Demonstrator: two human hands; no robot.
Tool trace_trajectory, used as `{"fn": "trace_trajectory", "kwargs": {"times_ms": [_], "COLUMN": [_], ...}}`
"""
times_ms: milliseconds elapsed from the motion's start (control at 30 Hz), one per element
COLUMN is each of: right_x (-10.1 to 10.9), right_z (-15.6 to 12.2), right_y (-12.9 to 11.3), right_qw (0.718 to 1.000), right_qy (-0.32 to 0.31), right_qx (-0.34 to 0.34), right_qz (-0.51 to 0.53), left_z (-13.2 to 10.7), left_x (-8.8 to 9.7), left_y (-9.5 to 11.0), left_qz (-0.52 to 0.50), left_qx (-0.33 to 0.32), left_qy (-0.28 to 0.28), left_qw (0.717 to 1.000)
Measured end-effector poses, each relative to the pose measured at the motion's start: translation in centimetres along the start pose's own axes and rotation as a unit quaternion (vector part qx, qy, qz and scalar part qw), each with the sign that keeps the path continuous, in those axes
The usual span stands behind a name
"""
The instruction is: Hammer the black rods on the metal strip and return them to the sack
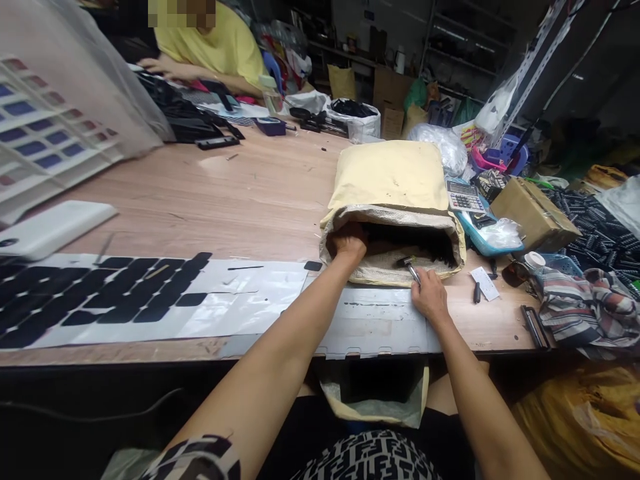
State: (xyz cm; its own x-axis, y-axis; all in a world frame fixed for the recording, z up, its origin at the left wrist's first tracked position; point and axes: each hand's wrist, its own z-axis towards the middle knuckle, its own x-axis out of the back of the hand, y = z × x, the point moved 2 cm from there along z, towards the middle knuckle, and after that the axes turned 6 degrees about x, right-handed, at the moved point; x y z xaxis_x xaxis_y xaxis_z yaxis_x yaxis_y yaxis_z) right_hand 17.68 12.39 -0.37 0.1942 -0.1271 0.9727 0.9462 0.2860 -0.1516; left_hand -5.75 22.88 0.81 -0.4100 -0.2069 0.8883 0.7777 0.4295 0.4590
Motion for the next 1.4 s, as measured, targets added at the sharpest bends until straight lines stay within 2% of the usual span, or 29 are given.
{"fn": "trace_trajectory", "kwargs": {"times_ms": [167, 267, 367, 433, 533, 600, 633, 700, 800, 1033, 1133, 1200, 1300, 1400], "right_x": [0.1, 0.2, 0.2, 0.1, 0.0, 0.0, 0.0, 0.0, 0.0, 1.5, 2.7, 3.2, 3.0, 2.6], "right_z": [0.1, 0.1, 0.1, 0.1, 0.2, 0.2, 0.2, 0.2, 0.2, 0.3, -1.6, -3.7, -6.8, -8.7], "right_y": [-0.1, -0.1, -0.1, -0.1, 0.1, 0.2, 0.2, 0.4, 0.6, 1.1, 1.1, 0.9, 0.4, -0.4], "right_qw": [1.000, 1.000, 1.000, 1.000, 1.000, 1.000, 1.000, 0.999, 0.998, 0.993, 0.979, 0.959, 0.938, 0.935], "right_qy": [-0.003, -0.005, -0.006, -0.006, -0.004, -0.001, 0.000, 0.003, -0.003, -0.018, 0.042, 0.078, 0.058, 0.039], "right_qx": [-0.003, -0.005, -0.007, -0.010, -0.014, -0.017, -0.018, -0.020, -0.040, -0.046, -0.042, -0.026, -0.018, -0.004], "right_qz": [0.000, 0.000, 0.004, 0.009, 0.015, 0.020, 0.023, 0.032, 0.049, 0.105, 0.193, 0.273, 0.341, 0.353], "left_z": [0.5, -0.4, -2.6, -4.8, -8.6, -10.8, -11.6, -12.5, -12.6, -11.9, -12.0, -12.0, -12.0, -12.0], "left_x": [-0.3, 0.2, 1.2, 1.5, 1.0, -0.1, -0.7, -1.9, -3.2, -3.5, -3.6, -3.7, -4.1, -4.3], "left_y": [0.2, -0.3, -1.3, -2.0, -2.7, -3.0, -3.1, -3.2, -3.4, -3.7, -3.7, -3.6, -3.6, -3.6], "left_qz": [0.005, 0.001, -0.026, -0.066, -0.131, -0.140, -0.135, -0.132, -0.156, -0.219, -0.215, -0.208, -0.197, -0.191], "left_qx": [0.055, 0.036, -0.055, -0.152, -0.321, -0.390, -0.404, -0.404, -0.376, -0.348, -0.350, -0.354, -0.362, -0.365], "left_qy": [-0.069, -0.069, -0.033, -0.022, -0.083, -0.131, -0.142, -0.143, -0.136, -0.137, -0.126, -0.118, -0.103, -0.084], "left_qw": [0.996, 0.997, 0.998, 0.986, 0.934, 0.901, 0.894, 0.894, 0.903, 0.901, 0.903, 0.904, 0.905, 0.907]}}
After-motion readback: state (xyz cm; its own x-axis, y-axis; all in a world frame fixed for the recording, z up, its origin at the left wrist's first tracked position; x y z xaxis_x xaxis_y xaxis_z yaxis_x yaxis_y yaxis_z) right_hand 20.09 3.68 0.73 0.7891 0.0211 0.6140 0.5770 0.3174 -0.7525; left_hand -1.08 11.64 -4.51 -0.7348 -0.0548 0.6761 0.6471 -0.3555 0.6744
